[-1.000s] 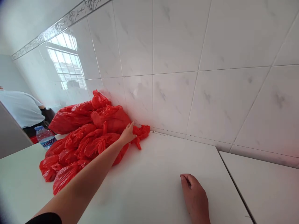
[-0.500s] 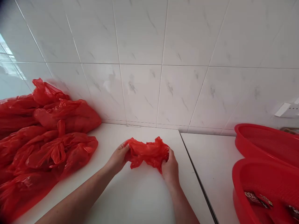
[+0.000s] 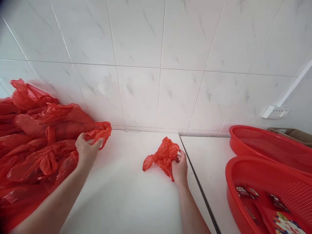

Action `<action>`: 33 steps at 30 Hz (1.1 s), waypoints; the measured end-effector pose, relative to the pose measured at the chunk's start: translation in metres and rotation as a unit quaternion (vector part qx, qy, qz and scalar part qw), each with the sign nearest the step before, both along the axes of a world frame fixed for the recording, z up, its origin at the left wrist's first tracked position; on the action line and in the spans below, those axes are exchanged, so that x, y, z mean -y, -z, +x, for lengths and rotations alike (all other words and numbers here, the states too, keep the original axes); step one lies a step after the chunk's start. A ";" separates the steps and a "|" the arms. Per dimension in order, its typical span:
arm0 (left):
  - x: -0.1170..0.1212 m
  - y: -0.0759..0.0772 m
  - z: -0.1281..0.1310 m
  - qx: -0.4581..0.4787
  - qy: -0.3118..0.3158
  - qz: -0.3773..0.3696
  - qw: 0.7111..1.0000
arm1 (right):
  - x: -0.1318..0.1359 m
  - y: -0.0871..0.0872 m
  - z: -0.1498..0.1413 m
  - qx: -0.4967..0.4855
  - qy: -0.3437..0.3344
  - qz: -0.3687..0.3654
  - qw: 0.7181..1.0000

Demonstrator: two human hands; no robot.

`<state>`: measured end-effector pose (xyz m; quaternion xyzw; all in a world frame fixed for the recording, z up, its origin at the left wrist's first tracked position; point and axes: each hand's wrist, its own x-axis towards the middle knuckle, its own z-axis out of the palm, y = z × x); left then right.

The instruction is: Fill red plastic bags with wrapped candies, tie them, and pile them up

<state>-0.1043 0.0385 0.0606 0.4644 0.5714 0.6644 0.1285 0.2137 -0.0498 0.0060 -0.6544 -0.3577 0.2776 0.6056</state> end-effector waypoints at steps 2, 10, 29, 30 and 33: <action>0.013 0.011 0.018 -0.104 0.034 0.021 0.994 | 0.001 0.000 -0.005 -0.011 -0.014 0.004 1.000; 0.063 0.056 0.100 -0.321 0.404 -0.076 0.853 | 0.000 0.007 -0.020 -0.019 -0.124 0.010 0.992; 0.041 0.059 0.064 0.129 0.381 -0.217 0.889 | -0.005 0.014 0.005 -0.141 -0.132 0.009 0.981; 0.039 0.060 0.061 0.165 0.387 -0.217 0.881 | -0.004 0.014 0.008 -0.159 -0.133 0.013 0.978; 0.037 0.060 0.058 0.269 0.409 -0.203 0.848 | -0.002 0.014 0.010 -0.200 -0.150 0.016 0.968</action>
